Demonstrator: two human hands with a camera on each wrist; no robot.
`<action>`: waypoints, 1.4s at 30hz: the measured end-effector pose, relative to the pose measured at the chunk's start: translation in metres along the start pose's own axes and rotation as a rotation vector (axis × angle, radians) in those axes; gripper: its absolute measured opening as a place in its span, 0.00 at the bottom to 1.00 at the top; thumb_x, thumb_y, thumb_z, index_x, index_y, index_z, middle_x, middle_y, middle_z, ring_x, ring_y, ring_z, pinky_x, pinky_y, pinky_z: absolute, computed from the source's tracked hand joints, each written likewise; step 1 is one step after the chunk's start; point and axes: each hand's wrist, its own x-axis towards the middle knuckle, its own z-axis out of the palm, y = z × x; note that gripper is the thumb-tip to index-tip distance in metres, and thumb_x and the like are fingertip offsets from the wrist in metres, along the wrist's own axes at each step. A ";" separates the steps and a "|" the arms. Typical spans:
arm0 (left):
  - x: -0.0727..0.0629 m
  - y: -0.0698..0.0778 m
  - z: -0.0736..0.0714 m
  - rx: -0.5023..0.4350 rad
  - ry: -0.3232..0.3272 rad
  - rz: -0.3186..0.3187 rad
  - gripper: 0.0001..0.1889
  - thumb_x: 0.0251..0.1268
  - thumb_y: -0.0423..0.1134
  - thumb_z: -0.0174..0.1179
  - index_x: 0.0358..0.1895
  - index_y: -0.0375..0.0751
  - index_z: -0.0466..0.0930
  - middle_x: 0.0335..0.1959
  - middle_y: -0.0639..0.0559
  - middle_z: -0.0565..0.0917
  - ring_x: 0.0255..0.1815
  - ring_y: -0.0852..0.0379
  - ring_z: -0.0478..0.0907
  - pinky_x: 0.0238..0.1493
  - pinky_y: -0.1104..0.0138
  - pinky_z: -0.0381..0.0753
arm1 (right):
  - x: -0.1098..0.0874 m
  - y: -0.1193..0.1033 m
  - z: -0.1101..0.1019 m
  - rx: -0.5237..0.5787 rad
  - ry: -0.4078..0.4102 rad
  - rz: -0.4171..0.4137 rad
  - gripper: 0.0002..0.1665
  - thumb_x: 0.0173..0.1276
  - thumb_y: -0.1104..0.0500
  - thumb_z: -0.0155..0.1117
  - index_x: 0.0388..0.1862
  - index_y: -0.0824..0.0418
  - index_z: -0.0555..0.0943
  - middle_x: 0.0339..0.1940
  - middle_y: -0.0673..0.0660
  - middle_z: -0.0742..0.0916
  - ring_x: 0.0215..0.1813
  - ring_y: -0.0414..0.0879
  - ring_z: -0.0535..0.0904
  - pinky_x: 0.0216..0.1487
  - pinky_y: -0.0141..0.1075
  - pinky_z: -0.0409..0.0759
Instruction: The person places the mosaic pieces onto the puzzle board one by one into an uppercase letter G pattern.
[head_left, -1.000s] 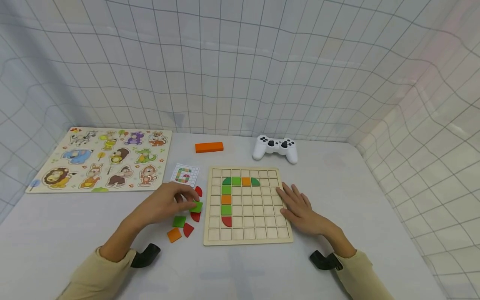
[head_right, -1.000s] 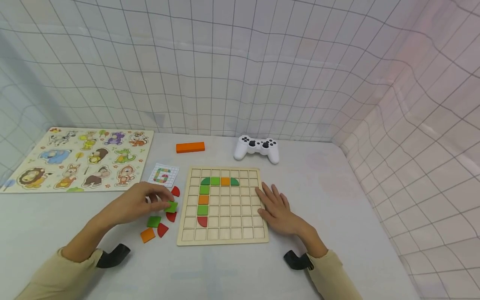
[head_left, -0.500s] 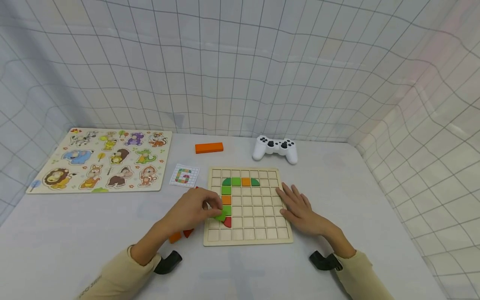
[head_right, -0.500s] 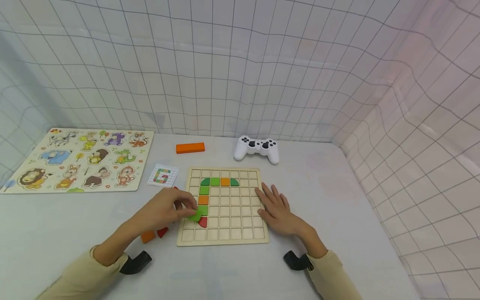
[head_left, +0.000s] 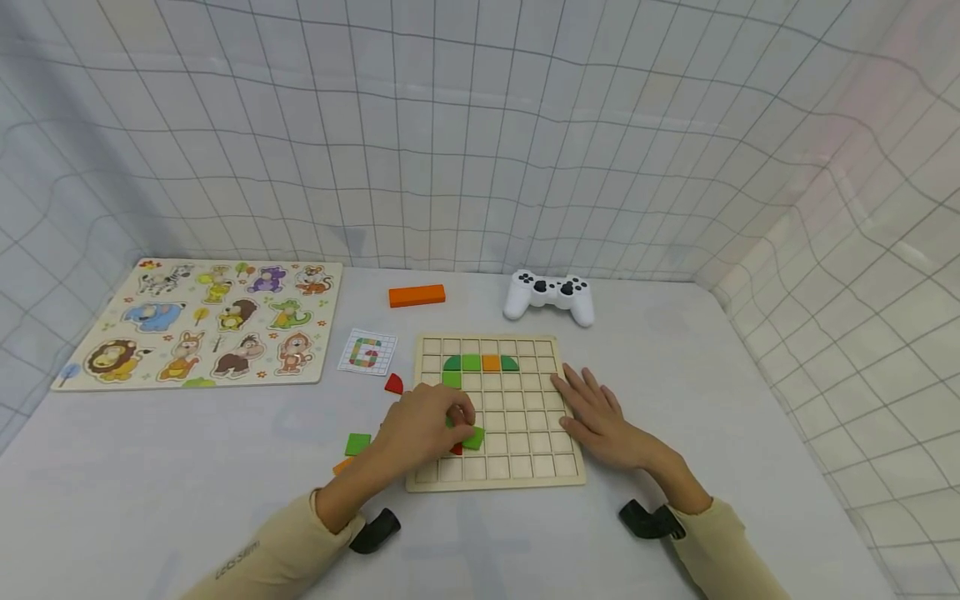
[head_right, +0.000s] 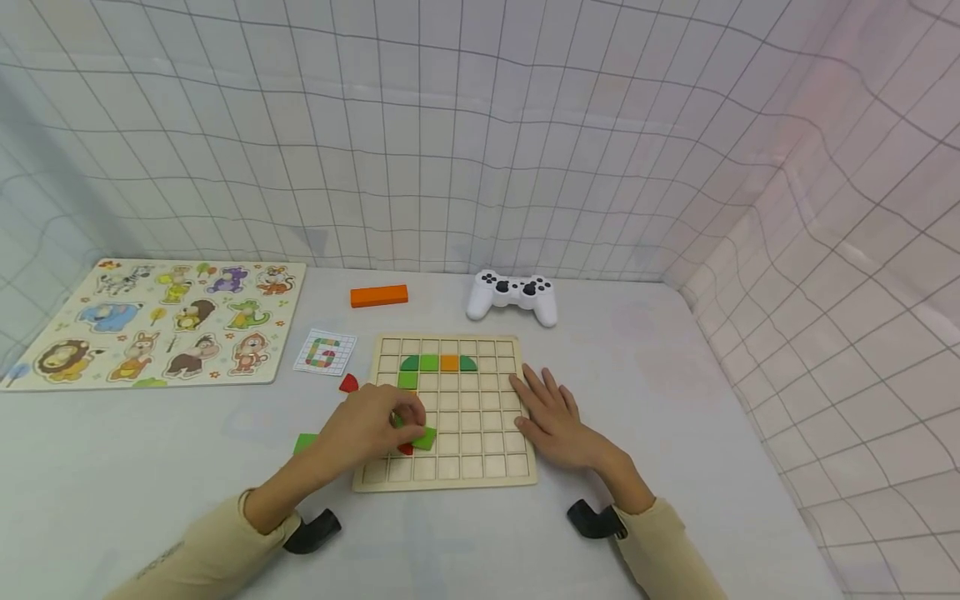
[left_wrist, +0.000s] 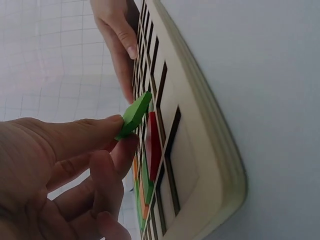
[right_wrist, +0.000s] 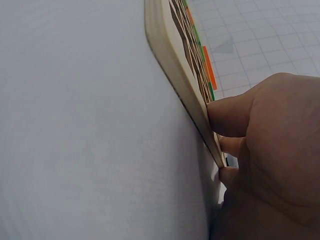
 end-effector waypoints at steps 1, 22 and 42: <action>0.000 0.001 0.002 0.014 -0.003 -0.005 0.06 0.57 0.38 0.72 0.29 0.51 0.83 0.24 0.61 0.83 0.24 0.63 0.73 0.24 0.68 0.70 | 0.000 0.000 0.000 -0.001 -0.001 0.001 0.38 0.83 0.52 0.44 0.83 0.60 0.45 0.84 0.64 0.44 0.82 0.67 0.29 0.73 0.67 0.29; -0.004 0.007 0.008 0.259 -0.005 0.010 0.06 0.57 0.39 0.73 0.27 0.50 0.85 0.27 0.59 0.76 0.29 0.59 0.71 0.24 0.66 0.70 | 0.001 0.000 0.000 0.010 -0.009 0.000 0.37 0.82 0.52 0.43 0.83 0.60 0.45 0.84 0.64 0.43 0.82 0.67 0.28 0.73 0.67 0.28; -0.016 -0.011 -0.021 0.126 -0.028 -0.025 0.08 0.56 0.41 0.74 0.38 0.48 0.87 0.30 0.62 0.79 0.27 0.62 0.71 0.27 0.67 0.71 | 0.000 0.001 0.000 0.005 -0.001 -0.005 0.38 0.82 0.52 0.44 0.83 0.61 0.45 0.84 0.64 0.44 0.81 0.68 0.28 0.72 0.67 0.28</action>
